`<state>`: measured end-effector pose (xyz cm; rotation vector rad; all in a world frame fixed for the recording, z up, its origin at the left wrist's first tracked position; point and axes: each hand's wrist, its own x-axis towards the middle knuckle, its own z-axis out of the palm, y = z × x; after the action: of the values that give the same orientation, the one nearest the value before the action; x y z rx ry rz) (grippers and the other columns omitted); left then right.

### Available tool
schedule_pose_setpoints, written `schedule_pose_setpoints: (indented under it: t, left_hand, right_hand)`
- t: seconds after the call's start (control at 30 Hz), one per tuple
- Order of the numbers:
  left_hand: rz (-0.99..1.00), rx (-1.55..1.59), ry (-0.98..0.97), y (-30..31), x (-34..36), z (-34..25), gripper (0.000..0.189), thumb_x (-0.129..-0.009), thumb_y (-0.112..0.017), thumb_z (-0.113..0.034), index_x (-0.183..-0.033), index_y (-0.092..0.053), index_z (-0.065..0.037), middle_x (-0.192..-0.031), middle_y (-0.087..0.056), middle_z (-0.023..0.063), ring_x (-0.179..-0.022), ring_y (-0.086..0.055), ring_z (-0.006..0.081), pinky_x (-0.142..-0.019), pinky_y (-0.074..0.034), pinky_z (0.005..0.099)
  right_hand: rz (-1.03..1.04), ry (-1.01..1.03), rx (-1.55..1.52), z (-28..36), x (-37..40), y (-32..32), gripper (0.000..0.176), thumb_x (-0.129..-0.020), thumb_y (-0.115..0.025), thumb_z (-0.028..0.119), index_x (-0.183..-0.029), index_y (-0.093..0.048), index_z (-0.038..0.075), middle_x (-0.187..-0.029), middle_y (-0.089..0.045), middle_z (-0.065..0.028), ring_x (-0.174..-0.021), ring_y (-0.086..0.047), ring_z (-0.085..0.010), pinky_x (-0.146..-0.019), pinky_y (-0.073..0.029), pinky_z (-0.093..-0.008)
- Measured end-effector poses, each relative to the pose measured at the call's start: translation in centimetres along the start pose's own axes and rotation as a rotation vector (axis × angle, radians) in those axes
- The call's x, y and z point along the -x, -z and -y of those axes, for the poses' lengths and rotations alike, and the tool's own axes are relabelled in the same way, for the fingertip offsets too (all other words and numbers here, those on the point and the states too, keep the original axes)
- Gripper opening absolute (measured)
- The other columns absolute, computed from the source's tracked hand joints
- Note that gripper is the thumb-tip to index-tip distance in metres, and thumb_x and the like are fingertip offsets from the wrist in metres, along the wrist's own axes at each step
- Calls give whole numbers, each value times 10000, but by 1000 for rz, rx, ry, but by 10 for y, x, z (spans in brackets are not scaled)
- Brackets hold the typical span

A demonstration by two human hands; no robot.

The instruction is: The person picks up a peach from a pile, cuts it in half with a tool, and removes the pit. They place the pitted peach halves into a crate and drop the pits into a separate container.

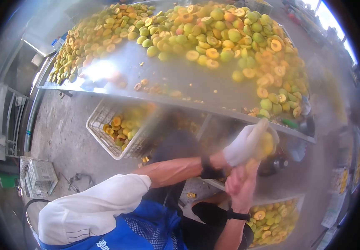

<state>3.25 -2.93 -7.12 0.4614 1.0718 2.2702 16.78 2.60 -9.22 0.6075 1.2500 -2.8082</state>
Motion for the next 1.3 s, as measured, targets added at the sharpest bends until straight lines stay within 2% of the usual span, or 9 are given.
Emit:
schedule_pose_setpoints:
  t: [0.07, 0.13, 0.2, 0.43, 0.57, 0.77, 0.97, 1.23, 1.3]
  left_hand:
    - [-124, -114, -87, 9, -10, 13, 480, -1111, -445, -405, -1031, -633, 29, -823, -632, 63, -755, -538, 110, -690, -483, 304]
    - [-204, -434, -489, 11, -8, -4, 427, -1098, -478, -362, -1026, -632, 30, -810, -628, 78, -759, -543, 116, -700, -493, 327]
    - [-225, -360, -336, 8, 0, -40, 275, -1050, -572, -239, -1069, -650, 24, -842, -671, 118, -799, -594, 126, -745, -515, 342]
    - [-408, -836, -529, 31, 60, -153, 216, -997, -652, -159, -1129, -699, 5, -989, -761, 116, -912, -679, 127, -834, -542, 298]
    - [-577, -1162, -561, 118, 103, -183, 149, -985, -630, -91, -1053, -717, 10, -857, -734, 100, -773, -649, 114, -723, -538, 294]
    - [-751, -1761, -310, 224, 130, -202, 223, -957, -663, -218, -1017, -742, -18, -937, -727, 154, -866, -703, 306, -799, -543, 397]
    - [-567, -1740, -288, 276, 36, -165, 270, -974, -622, -285, -994, -729, -38, -942, -714, 188, -884, -695, 378, -796, -535, 449]
    - [-330, -1955, -297, 270, -135, -121, 317, -988, -572, -340, -968, -733, -67, -946, -719, 196, -906, -698, 399, -799, -543, 492]
    - [-346, -1958, -376, 276, -165, -113, 306, -985, -575, -336, -982, -742, -80, -957, -724, 194, -909, -703, 394, -801, -549, 491]
  right_hand:
    - [45, 19, -131, 2, -4, -4, 537, -1083, -356, 632, -830, -409, 161, -498, -254, 70, -325, -164, -52, -276, -155, -238]
    - [39, 40, -283, 8, -2, -9, 529, -1096, -332, 610, -838, -405, 155, -496, -262, 62, -320, -168, -48, -261, -171, -233]
    - [-16, 46, -257, 15, 2, -12, 520, -1107, -317, 589, -845, -404, 148, -496, -267, 57, -316, -175, -52, -257, -185, -230]
    - [35, 16, 77, 24, 17, -4, 552, -1083, -368, 626, -831, -437, 140, -510, -291, 59, -339, -255, -59, -305, -258, -236]
    - [-77, -16, 394, 12, 8, -1, 478, -1090, -470, 530, -865, -513, 110, -542, -348, 63, -369, -330, -48, -345, -296, -235]
    - [-238, 262, 918, -2, -8, -2, 414, -1074, -560, 403, -836, -569, 64, -590, -470, 47, -457, -427, -52, -427, -344, -266]
    - [-193, 414, 1079, -13, -16, 6, 420, -1070, -573, 372, -861, -585, 8, -628, -506, -12, -558, -485, -97, -533, -418, -310]
    - [-193, 267, 1129, 14, -12, -8, 405, -1045, -608, 355, -936, -609, -34, -743, -610, -243, -710, -623, -425, -667, -484, -449]
    - [-196, 268, 1114, 21, -9, -16, 404, -1048, -606, 350, -918, -600, -33, -723, -600, -228, -681, -618, -400, -648, -476, -438]
